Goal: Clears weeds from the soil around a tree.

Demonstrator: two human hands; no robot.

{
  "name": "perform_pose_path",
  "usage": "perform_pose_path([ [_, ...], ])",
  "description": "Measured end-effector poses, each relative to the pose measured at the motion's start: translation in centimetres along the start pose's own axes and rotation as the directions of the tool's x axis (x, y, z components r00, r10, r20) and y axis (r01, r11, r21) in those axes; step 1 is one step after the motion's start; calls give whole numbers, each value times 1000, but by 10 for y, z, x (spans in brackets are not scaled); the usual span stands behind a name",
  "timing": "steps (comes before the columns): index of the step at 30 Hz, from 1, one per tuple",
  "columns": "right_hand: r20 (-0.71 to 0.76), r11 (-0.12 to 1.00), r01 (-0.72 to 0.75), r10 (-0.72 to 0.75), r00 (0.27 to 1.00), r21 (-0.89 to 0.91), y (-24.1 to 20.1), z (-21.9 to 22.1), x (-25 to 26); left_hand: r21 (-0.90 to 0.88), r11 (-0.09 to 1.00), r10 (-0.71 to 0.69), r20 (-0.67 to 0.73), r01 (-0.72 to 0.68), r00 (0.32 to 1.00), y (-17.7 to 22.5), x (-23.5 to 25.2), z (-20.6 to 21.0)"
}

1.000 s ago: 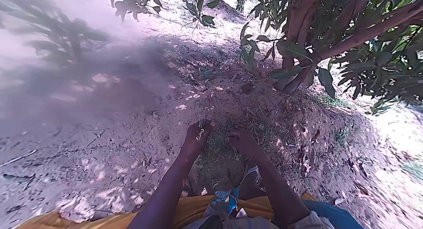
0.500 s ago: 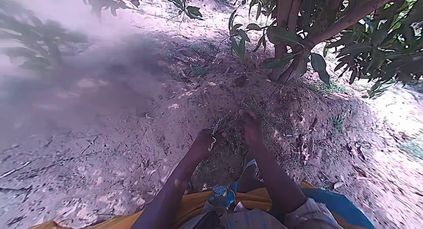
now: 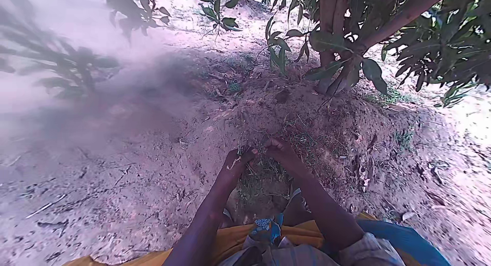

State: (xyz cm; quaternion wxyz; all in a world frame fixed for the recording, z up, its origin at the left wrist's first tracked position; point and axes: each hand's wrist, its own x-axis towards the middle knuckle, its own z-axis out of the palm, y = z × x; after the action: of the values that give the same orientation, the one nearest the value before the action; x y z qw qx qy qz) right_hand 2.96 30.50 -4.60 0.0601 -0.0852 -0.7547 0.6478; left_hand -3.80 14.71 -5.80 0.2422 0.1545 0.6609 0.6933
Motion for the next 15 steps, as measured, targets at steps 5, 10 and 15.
perform_pose_path([
  [5, -118, 996, -68, 75, 990, 63, 4, 13, -1, 91, 991, 104, -91, -95, 990, -2, 0, 1],
  [10, -169, 980, -101, 131, 977, 173, 3, 19, -1, 128, 983, 150, -126, -134, 981, -5, -1, 2],
  [15, -122, 994, -104, 107, 987, 28, -1, 27, -4, 93, 985, 158, -172, -144, 972, -7, 0, 4],
])
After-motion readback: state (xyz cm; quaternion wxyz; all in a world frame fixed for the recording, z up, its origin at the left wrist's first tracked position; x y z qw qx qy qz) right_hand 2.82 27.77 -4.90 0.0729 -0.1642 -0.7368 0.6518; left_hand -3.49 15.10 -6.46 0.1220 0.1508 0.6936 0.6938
